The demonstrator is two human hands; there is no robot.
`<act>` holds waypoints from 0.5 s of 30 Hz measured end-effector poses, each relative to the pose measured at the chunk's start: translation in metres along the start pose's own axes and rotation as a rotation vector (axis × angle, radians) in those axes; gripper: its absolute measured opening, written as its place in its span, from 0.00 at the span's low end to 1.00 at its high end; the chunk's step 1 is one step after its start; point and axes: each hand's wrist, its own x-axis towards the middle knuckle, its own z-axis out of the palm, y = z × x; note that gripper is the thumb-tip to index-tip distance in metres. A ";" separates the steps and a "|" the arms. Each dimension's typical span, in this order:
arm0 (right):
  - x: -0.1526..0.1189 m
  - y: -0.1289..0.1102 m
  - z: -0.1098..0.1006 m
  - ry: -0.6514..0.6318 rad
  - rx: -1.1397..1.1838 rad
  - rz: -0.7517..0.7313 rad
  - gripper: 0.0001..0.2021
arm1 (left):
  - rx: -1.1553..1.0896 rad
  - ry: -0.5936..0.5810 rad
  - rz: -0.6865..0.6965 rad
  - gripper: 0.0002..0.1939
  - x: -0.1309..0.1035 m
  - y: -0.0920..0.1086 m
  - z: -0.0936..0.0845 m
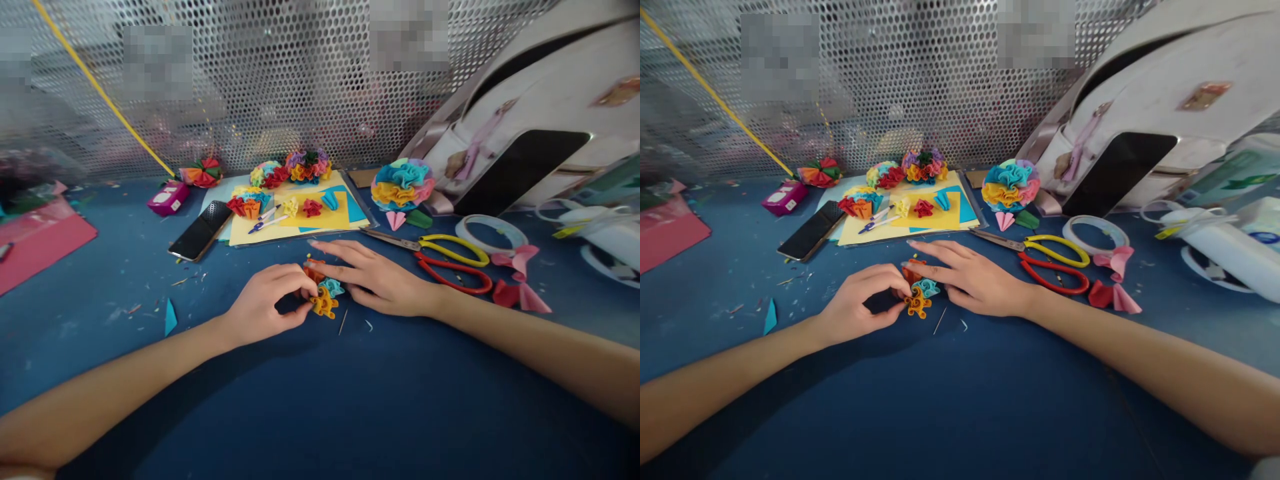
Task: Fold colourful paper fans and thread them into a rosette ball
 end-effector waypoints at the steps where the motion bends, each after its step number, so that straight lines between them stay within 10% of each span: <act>1: 0.001 0.000 -0.001 -0.013 -0.002 -0.003 0.40 | -0.001 -0.003 -0.002 0.05 0.000 0.000 0.000; 15: 0.003 -0.002 0.000 0.059 0.261 0.192 0.36 | -0.053 -0.027 0.000 0.05 0.002 -0.002 -0.001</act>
